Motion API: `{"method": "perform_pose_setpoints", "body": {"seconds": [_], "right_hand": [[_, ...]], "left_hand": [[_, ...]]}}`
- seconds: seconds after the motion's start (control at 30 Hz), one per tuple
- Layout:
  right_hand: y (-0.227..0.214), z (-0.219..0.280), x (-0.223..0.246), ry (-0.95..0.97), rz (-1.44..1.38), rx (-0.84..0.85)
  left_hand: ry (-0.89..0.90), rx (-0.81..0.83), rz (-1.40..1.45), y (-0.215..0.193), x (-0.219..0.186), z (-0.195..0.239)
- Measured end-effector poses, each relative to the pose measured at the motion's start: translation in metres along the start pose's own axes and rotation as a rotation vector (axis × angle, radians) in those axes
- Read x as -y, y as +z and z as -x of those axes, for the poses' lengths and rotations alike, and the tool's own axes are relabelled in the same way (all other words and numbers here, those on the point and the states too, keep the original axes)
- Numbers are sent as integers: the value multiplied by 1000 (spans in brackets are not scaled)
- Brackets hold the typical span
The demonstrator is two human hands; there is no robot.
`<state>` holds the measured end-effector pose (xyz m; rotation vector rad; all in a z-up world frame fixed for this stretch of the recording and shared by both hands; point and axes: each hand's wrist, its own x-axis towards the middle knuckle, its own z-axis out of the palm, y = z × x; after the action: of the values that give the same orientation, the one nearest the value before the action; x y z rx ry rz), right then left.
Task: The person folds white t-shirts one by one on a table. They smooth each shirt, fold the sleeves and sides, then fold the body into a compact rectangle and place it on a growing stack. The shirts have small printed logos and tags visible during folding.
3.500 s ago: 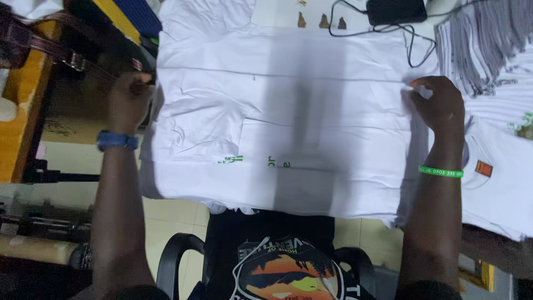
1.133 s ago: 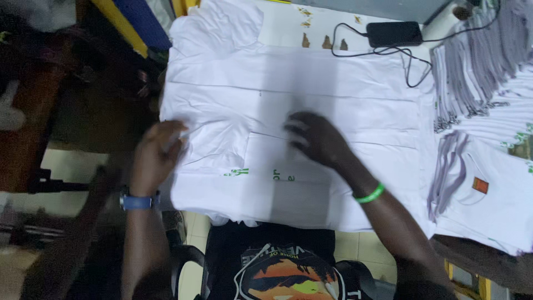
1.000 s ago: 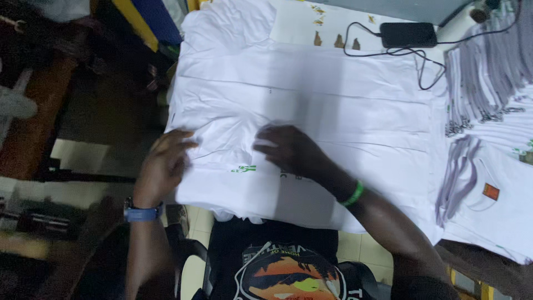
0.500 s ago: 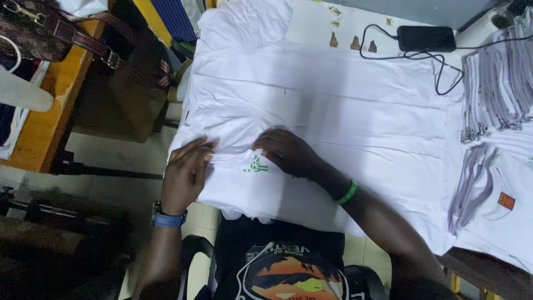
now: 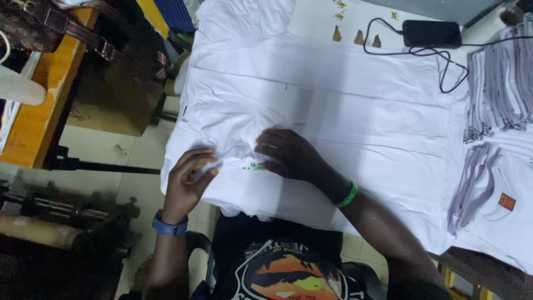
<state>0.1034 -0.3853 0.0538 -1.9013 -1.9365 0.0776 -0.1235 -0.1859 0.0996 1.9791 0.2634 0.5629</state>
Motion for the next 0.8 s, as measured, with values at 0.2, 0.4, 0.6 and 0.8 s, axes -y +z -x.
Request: {"method": "perform_pose_setpoints", "body": {"seconds": [0.2, 0.4, 0.6, 0.8], "right_hand": [[-11, -9, 13, 107, -74, -80], [-6, -6, 0, 548, -430, -184], [-23, -37, -36, 684, -528, -433], [17, -51, -85, 909, -782, -526]], "left_hand": [[100, -26, -239, 7, -2, -11], [152, -96, -236, 5, -15, -43], [-21, -187, -140, 13, 28, -104], [-31, -264, -364, 42, 107, -163]]}}
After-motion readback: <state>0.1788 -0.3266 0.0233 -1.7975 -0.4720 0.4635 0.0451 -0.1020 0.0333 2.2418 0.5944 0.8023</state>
